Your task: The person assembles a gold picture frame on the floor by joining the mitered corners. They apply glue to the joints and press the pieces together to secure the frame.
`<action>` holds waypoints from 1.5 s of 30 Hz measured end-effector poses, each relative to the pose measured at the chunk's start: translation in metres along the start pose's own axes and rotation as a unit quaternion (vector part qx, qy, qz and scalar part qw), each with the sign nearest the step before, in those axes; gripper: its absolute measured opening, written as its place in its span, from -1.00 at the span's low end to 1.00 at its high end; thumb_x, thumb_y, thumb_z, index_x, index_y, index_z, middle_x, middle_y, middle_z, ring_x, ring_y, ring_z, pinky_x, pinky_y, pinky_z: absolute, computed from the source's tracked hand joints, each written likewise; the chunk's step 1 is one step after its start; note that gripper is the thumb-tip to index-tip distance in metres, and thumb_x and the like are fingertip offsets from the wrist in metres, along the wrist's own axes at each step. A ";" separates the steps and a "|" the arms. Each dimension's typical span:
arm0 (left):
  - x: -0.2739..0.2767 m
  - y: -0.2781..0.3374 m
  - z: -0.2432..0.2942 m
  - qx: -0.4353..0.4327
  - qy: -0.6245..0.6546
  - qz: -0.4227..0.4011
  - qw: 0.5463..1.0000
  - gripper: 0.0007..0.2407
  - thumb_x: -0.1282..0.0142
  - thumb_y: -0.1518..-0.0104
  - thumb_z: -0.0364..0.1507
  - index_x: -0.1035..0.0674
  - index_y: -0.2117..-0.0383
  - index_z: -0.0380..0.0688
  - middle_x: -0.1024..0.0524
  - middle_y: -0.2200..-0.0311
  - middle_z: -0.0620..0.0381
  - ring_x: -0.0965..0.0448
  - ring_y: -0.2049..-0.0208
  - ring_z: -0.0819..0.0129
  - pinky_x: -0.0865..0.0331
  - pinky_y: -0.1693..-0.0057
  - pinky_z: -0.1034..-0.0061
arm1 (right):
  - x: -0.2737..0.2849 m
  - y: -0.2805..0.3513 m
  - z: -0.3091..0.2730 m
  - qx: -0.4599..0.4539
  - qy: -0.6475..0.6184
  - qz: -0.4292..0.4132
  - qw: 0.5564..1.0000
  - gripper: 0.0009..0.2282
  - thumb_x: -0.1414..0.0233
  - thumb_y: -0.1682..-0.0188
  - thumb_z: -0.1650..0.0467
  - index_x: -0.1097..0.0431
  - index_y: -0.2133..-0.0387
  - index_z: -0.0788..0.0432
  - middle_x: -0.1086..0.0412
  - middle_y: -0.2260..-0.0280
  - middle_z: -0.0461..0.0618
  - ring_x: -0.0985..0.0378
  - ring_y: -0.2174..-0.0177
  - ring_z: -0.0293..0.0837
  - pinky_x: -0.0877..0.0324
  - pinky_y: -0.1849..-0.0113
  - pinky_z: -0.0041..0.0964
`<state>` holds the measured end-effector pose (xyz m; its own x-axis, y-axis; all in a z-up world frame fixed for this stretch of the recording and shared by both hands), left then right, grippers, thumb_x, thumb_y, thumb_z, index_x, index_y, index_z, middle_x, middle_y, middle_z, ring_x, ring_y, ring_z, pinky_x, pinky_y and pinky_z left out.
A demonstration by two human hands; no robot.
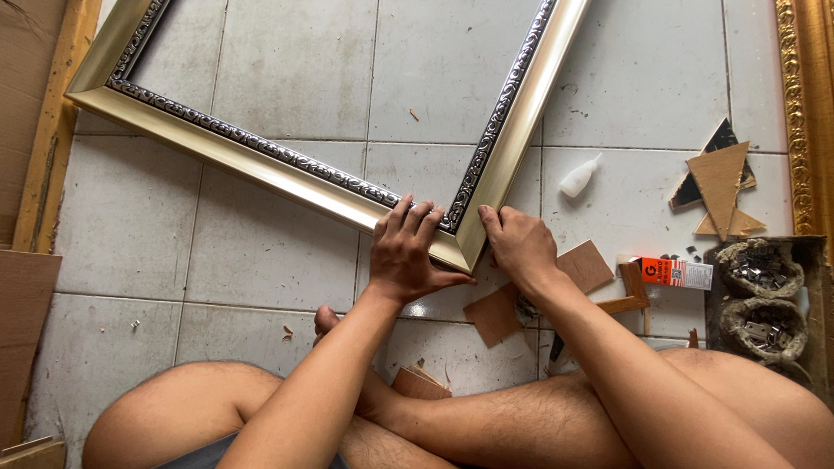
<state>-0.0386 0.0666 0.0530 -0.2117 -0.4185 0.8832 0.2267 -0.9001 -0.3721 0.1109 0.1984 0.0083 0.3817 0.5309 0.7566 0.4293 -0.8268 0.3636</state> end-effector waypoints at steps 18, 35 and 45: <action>-0.002 0.000 -0.002 0.012 0.003 0.006 1.000 -0.10 -0.24 0.54 0.34 -0.54 -0.05 0.18 -0.52 -0.06 0.30 -0.40 -0.25 0.20 -0.25 -0.25 0.30 | 0.006 0.000 0.000 -0.004 -0.062 -0.007 0.998 -0.47 0.16 -0.15 0.04 -0.40 0.66 0.13 -0.37 0.81 0.01 -0.59 0.63 0.06 -0.43 0.35 -0.06; -0.008 0.002 -0.007 0.037 0.024 -0.017 0.999 -0.10 -0.27 0.56 0.33 -0.52 -0.05 0.18 -0.52 -0.09 0.35 -0.39 -0.26 0.30 -0.27 -0.26 0.34 | 0.005 0.003 -0.005 -0.012 -0.184 0.031 0.982 -0.47 -0.02 -0.09 0.06 -0.34 0.83 0.07 -0.25 0.92 -0.03 -0.49 0.79 -0.16 -0.33 0.52 -0.37; -0.013 -0.001 -0.003 0.052 0.021 -0.084 0.995 -0.07 -0.29 0.50 0.31 -0.43 -0.13 0.15 -0.40 -0.16 0.35 -0.26 -0.33 0.33 -0.14 -0.29 0.30 | 0.010 -0.001 -0.005 -0.007 -0.064 0.003 0.998 -0.42 0.15 -0.15 0.00 -0.40 0.71 0.12 -0.36 0.83 0.05 -0.61 0.60 0.08 -0.40 0.36 -0.08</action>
<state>-0.0392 0.0720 0.0413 -0.2941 -0.2697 0.9170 0.2812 -0.9413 -0.1866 0.1100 0.2040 0.0187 0.4854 0.5449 0.6837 0.4163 -0.8317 0.3673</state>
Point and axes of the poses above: each hand's wrist, its own y-axis away from the middle knuckle, its own x-axis out of the back of the hand, z = x × y, the point moved 7 cm from there along -y, towards the middle knuckle
